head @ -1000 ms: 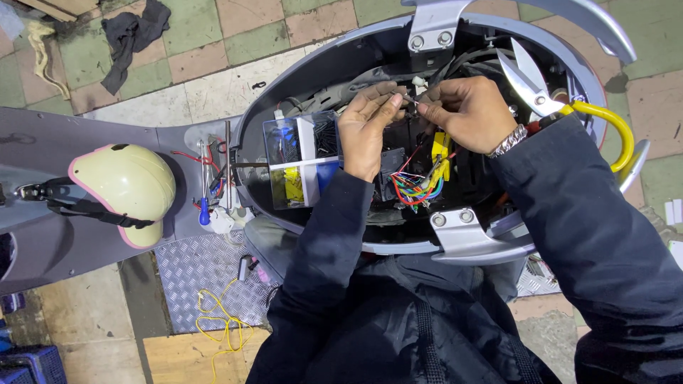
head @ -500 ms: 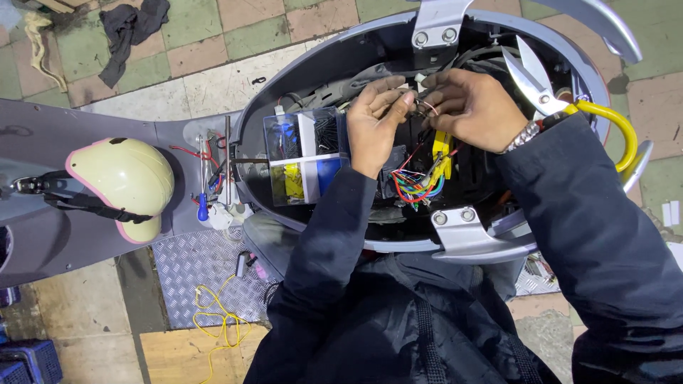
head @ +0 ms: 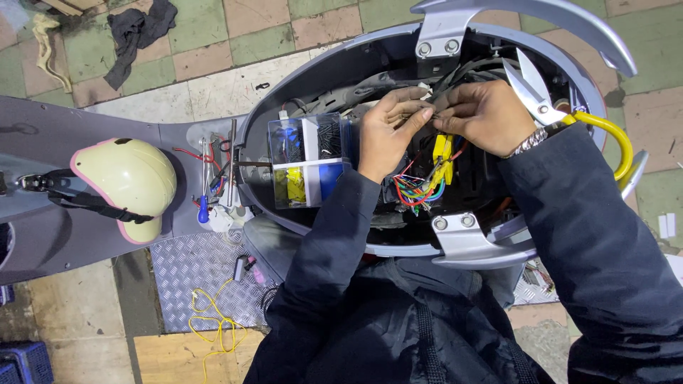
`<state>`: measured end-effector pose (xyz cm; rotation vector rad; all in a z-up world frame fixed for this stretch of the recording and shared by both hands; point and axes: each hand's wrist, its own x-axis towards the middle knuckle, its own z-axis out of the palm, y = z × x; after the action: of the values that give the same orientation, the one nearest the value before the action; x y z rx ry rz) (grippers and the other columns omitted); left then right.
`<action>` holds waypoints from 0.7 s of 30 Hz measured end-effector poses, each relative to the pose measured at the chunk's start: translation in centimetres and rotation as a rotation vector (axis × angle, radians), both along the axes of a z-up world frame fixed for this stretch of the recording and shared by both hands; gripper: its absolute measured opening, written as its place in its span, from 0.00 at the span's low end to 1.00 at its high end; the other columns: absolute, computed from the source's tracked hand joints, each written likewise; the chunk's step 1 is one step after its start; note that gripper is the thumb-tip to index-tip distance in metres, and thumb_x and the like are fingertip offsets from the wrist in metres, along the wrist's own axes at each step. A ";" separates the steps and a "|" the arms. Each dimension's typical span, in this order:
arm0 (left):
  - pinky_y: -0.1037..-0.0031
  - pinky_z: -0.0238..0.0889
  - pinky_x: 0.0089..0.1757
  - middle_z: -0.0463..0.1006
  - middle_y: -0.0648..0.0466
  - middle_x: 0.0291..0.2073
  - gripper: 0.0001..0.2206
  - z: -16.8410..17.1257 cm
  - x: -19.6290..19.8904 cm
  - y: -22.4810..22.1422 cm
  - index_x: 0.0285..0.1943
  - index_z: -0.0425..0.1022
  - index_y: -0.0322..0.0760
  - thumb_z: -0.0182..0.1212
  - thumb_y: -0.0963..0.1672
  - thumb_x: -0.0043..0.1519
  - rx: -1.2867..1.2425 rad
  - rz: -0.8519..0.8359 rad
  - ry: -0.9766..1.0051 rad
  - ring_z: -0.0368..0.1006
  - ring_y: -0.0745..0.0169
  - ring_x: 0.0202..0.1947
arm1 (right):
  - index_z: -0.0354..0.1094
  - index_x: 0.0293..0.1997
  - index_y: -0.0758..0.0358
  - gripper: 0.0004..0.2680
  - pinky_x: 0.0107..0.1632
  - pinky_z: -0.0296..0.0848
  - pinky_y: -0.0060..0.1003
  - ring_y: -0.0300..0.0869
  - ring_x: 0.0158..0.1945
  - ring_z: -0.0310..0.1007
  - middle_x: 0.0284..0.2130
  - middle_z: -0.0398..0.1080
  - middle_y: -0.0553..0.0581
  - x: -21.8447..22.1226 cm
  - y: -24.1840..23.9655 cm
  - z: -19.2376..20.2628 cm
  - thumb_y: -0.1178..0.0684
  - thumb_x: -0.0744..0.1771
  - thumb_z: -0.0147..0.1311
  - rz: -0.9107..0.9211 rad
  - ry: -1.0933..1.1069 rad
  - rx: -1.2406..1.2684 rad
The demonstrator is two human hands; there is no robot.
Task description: Wiring and connecting internal electrical components of a scooter, including stripping wires and managing the harness.
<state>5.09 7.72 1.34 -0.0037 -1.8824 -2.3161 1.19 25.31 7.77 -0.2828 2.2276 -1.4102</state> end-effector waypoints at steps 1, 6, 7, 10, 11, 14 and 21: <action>0.80 0.77 0.42 0.85 0.51 0.39 0.15 0.3 0.1 -0.1 0.57 0.79 0.40 0.71 0.42 0.62 0.001 0.000 0.000 0.82 0.70 0.41 | 0.73 0.53 0.65 0.13 0.48 0.75 0.40 0.44 0.45 0.79 0.41 0.78 0.63 0.1 0.1 1.0 0.57 0.64 0.65 0.000 0.000 0.001; 0.82 0.76 0.39 0.85 0.50 0.39 0.17 -0.7 -0.3 -0.1 0.60 0.75 0.38 0.70 0.42 0.63 0.037 -0.054 -0.042 0.81 0.69 0.40 | 0.54 0.66 0.80 0.27 0.57 0.73 0.53 0.58 0.57 0.70 0.53 0.66 0.83 0.0 0.3 3.5 0.71 0.60 0.62 0.024 -0.157 -0.213; 0.82 0.76 0.39 0.85 0.50 0.39 0.17 -0.3 -0.3 0.0 0.60 0.75 0.38 0.70 0.42 0.63 0.038 -0.051 -0.041 0.81 0.69 0.40 | 0.54 0.66 0.80 0.27 0.57 0.73 0.53 0.58 0.57 0.70 0.53 0.66 0.83 0.0 0.3 3.7 0.71 0.60 0.62 0.027 -0.156 -0.212; 0.76 0.78 0.42 0.84 0.47 0.39 0.18 0.4 -0.3 0.3 0.60 0.75 0.36 0.72 0.41 0.61 0.105 -0.079 -0.060 0.80 0.67 0.40 | 0.51 0.69 0.77 0.29 0.59 0.71 0.53 0.58 0.60 0.69 0.56 0.66 0.80 -0.3 0.6 4.2 0.72 0.60 0.58 0.063 -0.195 -0.192; 0.77 0.77 0.42 0.85 0.47 0.38 0.19 0.4 -0.5 0.2 0.59 0.75 0.36 0.72 0.41 0.60 0.088 -0.095 -0.060 0.80 0.68 0.40 | 0.50 0.71 0.74 0.30 0.58 0.71 0.53 0.57 0.58 0.69 0.56 0.66 0.78 -0.4 0.7 4.2 0.73 0.60 0.58 0.078 -0.196 -0.187; 0.78 0.76 0.43 0.85 0.49 0.37 0.17 2.2 -0.4 0.0 0.54 0.75 0.38 0.73 0.42 0.58 0.019 -0.118 -0.065 0.80 0.68 0.40 | 0.47 0.73 0.67 0.32 0.57 0.73 0.49 0.54 0.57 0.70 0.60 0.65 0.72 -1.0 1.0 4.8 0.73 0.60 0.56 0.117 -0.222 -0.160; 0.78 0.74 0.46 0.84 0.53 0.37 0.11 2.6 -0.3 -0.2 0.44 0.78 0.40 0.72 0.45 0.57 -0.003 -0.103 -0.055 0.81 0.65 0.42 | 0.64 0.54 0.70 0.18 0.60 0.79 0.42 0.49 0.51 0.78 0.49 0.75 0.67 -0.7 2.0 5.6 0.70 0.60 0.60 0.063 -0.250 -0.123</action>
<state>4.81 7.53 3.93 -0.0379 -1.9559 -2.4037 0.52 27.31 13.33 -0.2041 1.9196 -1.4651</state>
